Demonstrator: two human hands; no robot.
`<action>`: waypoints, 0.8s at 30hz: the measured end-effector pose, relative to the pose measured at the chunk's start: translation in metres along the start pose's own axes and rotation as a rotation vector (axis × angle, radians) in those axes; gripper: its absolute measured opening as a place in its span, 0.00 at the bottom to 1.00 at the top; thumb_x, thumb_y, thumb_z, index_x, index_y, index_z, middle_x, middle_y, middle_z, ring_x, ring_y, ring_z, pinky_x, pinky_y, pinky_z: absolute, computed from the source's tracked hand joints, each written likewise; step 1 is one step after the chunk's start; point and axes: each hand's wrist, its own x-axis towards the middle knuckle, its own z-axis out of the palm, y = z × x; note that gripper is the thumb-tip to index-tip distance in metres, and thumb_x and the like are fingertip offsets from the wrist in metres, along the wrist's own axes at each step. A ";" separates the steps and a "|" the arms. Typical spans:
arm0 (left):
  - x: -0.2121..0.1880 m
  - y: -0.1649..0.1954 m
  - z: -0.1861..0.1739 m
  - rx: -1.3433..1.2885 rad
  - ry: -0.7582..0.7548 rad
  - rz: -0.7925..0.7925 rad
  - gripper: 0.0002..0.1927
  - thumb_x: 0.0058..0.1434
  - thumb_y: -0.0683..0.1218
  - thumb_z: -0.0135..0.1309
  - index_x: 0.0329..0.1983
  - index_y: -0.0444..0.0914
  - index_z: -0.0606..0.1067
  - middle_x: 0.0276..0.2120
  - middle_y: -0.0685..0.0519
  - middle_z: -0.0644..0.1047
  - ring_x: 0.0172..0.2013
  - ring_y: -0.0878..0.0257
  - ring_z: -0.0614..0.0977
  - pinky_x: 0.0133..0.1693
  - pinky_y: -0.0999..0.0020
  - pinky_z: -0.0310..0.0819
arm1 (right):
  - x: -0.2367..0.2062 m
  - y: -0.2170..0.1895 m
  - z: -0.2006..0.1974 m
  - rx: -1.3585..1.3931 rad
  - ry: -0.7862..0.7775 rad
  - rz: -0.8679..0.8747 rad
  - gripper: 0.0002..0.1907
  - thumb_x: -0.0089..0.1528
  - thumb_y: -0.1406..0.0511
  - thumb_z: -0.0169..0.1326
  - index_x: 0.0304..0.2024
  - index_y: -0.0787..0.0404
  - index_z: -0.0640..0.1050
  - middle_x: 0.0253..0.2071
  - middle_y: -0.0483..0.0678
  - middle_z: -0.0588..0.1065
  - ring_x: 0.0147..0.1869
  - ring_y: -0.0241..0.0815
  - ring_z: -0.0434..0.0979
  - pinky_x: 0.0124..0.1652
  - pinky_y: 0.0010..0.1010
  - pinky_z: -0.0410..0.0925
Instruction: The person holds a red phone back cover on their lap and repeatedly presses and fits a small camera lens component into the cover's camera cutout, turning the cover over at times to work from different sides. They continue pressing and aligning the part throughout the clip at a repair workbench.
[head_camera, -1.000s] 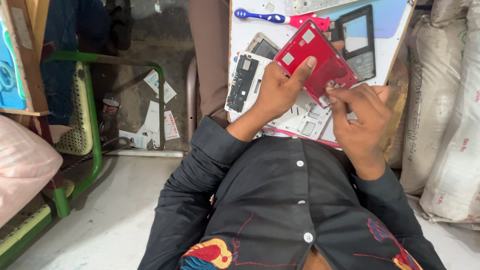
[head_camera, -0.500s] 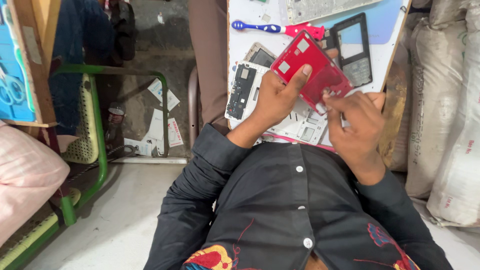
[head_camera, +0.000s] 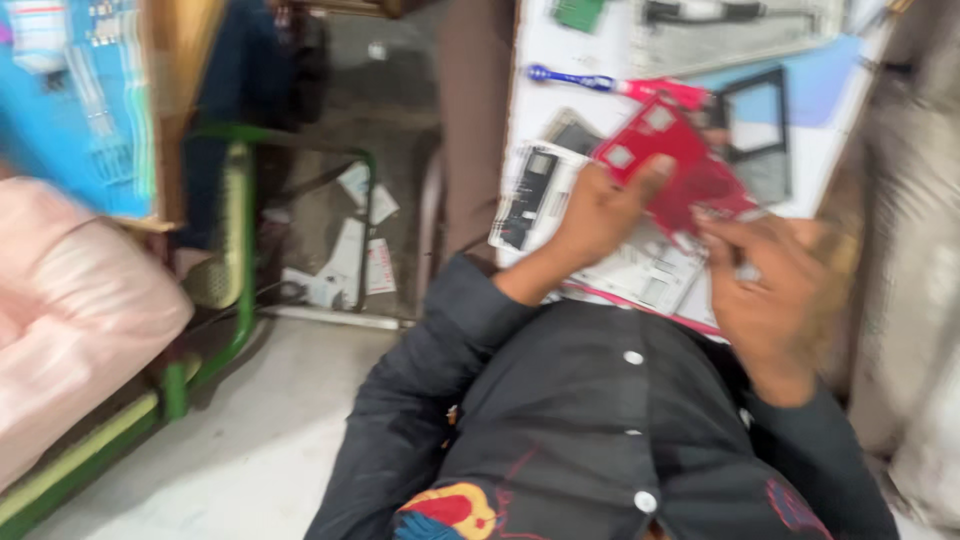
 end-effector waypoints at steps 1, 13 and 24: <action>0.001 -0.003 0.000 -0.067 0.004 0.043 0.16 0.75 0.50 0.53 0.46 0.32 0.81 0.33 0.52 0.82 0.37 0.70 0.78 0.41 0.67 0.76 | -0.002 0.000 0.000 -0.028 -0.003 0.000 0.08 0.68 0.76 0.64 0.48 0.63 0.81 0.38 0.50 0.77 0.41 0.43 0.75 0.46 0.29 0.65; 0.000 -0.011 -0.004 -0.103 0.021 0.211 0.21 0.75 0.57 0.53 0.51 0.34 0.80 0.37 0.50 0.86 0.40 0.69 0.84 0.49 0.67 0.80 | -0.054 0.067 0.038 -0.107 -0.093 -0.086 0.06 0.73 0.76 0.55 0.52 0.67 0.79 0.38 0.48 0.75 0.38 0.34 0.69 0.43 0.20 0.63; 0.002 -0.005 -0.010 -0.035 0.025 0.208 0.22 0.72 0.61 0.52 0.43 0.37 0.82 0.29 0.52 0.85 0.33 0.66 0.84 0.41 0.64 0.80 | -0.027 0.109 0.075 0.156 -0.079 -0.030 0.12 0.74 0.74 0.48 0.57 0.71 0.77 0.45 0.50 0.74 0.41 0.31 0.67 0.45 0.20 0.61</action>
